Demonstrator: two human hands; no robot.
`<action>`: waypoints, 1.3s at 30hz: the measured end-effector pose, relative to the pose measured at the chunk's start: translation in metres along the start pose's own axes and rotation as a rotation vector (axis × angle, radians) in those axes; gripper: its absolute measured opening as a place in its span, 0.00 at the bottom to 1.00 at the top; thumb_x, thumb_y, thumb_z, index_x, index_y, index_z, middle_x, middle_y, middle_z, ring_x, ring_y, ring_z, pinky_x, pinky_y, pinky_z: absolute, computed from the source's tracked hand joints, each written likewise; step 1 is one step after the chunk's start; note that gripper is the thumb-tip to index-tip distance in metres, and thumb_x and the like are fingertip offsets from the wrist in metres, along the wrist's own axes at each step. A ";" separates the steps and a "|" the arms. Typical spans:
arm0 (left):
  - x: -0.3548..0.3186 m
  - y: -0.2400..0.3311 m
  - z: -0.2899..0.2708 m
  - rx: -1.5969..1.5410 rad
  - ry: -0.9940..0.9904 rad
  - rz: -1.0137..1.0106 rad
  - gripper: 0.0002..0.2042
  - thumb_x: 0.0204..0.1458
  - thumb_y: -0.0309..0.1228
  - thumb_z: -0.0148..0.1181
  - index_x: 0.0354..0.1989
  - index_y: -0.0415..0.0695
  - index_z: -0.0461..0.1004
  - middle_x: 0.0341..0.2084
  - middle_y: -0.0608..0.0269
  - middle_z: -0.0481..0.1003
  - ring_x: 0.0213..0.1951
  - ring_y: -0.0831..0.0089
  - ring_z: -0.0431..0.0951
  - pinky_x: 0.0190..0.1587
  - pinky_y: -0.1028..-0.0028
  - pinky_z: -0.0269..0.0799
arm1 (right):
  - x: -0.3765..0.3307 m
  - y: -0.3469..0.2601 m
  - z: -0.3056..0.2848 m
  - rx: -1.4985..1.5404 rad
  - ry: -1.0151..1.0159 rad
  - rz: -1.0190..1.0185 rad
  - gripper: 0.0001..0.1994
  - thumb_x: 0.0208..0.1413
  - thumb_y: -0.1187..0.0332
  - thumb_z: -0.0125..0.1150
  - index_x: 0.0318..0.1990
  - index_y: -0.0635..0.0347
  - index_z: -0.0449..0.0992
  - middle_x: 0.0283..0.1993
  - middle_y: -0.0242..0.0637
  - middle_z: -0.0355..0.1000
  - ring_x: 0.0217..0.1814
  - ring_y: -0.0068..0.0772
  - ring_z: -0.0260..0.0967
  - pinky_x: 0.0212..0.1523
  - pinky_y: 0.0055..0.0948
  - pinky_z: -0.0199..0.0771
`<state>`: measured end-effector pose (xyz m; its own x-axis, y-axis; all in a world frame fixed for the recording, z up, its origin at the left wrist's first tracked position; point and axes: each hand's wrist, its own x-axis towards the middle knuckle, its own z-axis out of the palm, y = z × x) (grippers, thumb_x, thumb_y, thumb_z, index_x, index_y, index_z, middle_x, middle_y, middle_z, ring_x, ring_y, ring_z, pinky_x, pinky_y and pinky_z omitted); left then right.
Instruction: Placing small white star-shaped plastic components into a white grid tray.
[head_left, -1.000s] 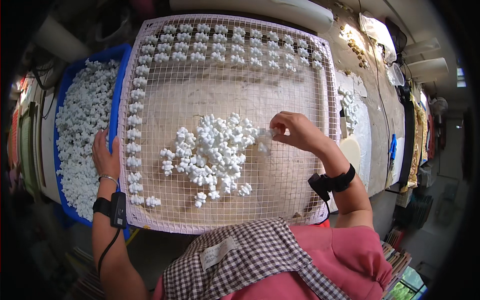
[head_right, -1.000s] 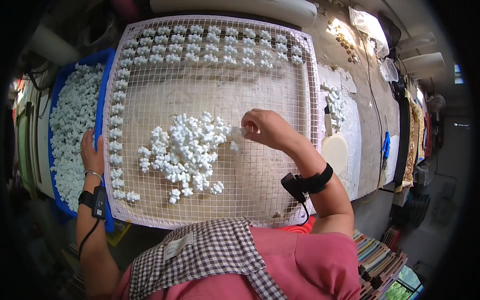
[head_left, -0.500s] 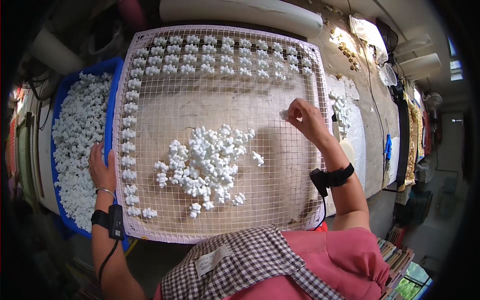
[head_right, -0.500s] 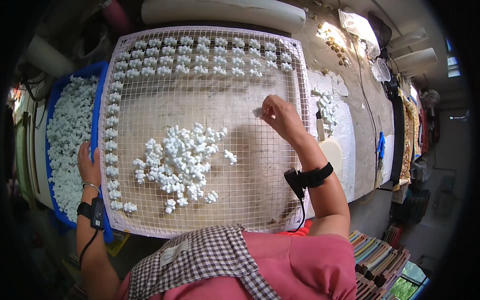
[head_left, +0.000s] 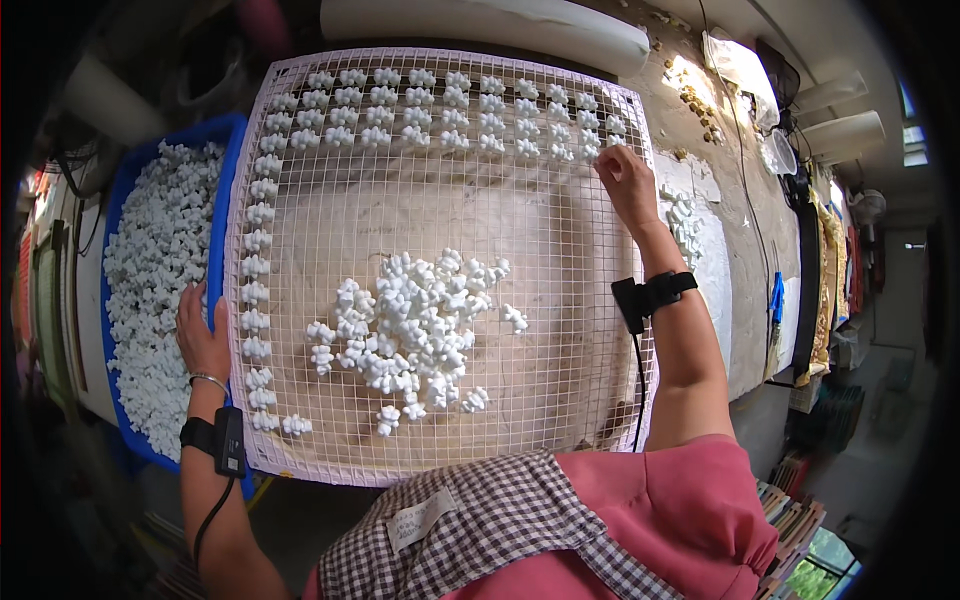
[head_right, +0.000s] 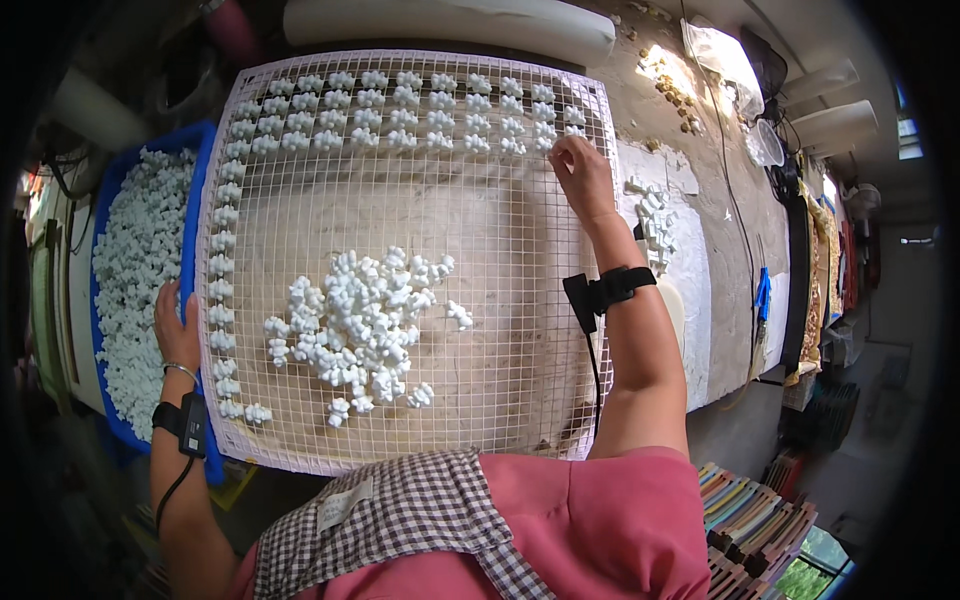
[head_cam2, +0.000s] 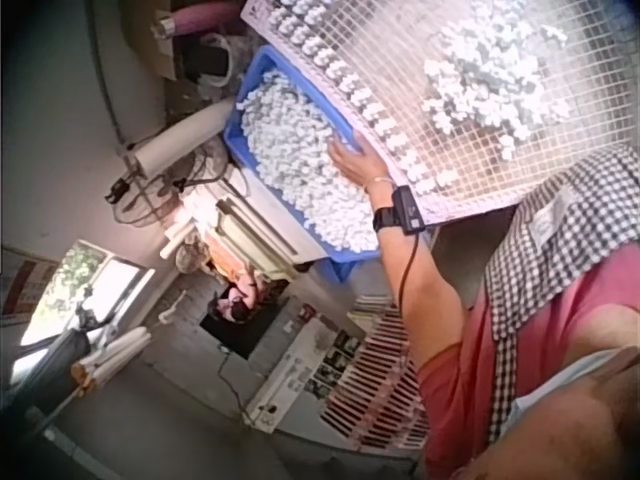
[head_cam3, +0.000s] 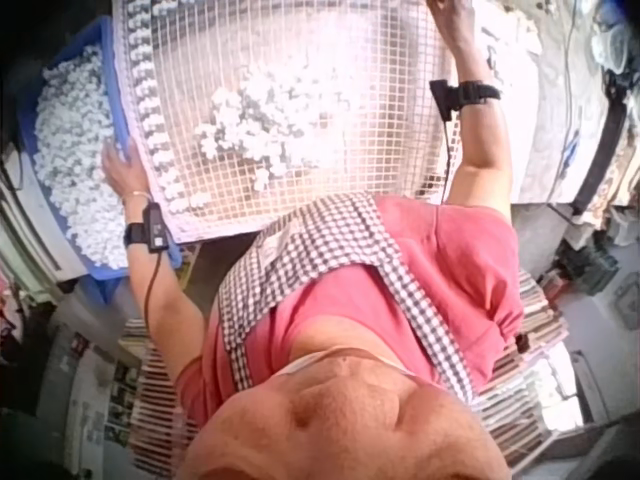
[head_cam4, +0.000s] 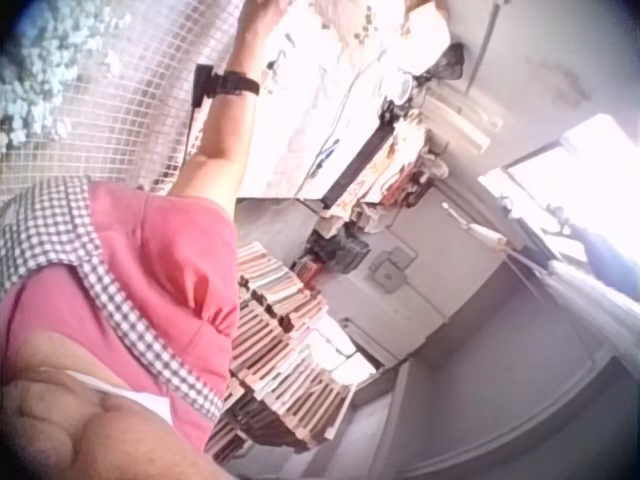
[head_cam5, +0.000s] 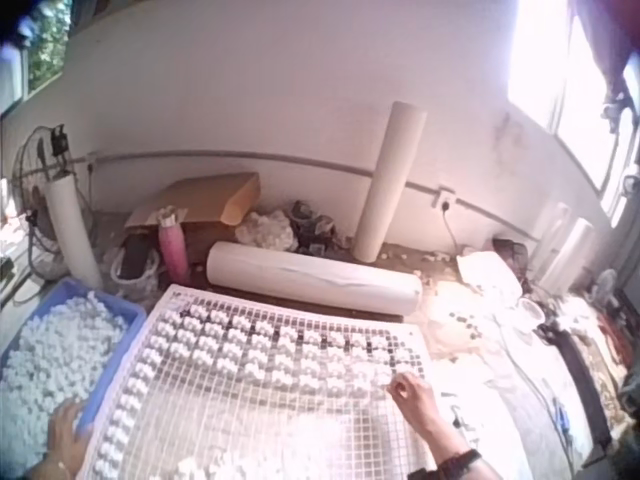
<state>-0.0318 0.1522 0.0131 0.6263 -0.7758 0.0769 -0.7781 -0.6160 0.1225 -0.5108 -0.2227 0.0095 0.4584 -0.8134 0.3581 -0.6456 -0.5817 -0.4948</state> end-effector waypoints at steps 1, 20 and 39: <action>0.000 -0.001 0.000 -0.004 -0.005 -0.006 0.24 0.58 0.46 0.45 0.56 0.43 0.64 0.58 0.52 0.59 0.61 0.57 0.57 0.61 0.60 0.51 | 0.000 -0.001 -0.001 0.004 0.002 0.004 0.07 0.46 0.76 0.62 0.33 0.60 0.71 0.32 0.37 0.72 0.30 0.33 0.71 0.34 0.28 0.72; 0.001 0.001 0.002 -0.006 0.007 0.001 0.24 0.57 0.47 0.46 0.55 0.44 0.65 0.58 0.53 0.60 0.61 0.57 0.57 0.60 0.60 0.52 | -0.052 -0.132 0.012 0.309 -0.609 -0.158 0.11 0.47 0.72 0.62 0.40 0.58 0.71 0.36 0.34 0.70 0.36 0.31 0.70 0.37 0.28 0.73; 0.001 -0.003 0.003 -0.019 -0.001 0.008 0.24 0.58 0.47 0.45 0.55 0.42 0.64 0.58 0.51 0.60 0.61 0.56 0.57 0.61 0.60 0.52 | -0.010 -0.005 -0.034 -0.052 0.036 0.082 0.13 0.47 0.79 0.56 0.41 0.53 0.74 0.38 0.35 0.73 0.29 0.30 0.71 0.33 0.26 0.72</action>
<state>-0.0290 0.1527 0.0102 0.6197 -0.7810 0.0768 -0.7823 -0.6069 0.1405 -0.5324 -0.2116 0.0354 0.3813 -0.8570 0.3466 -0.7113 -0.5115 -0.4822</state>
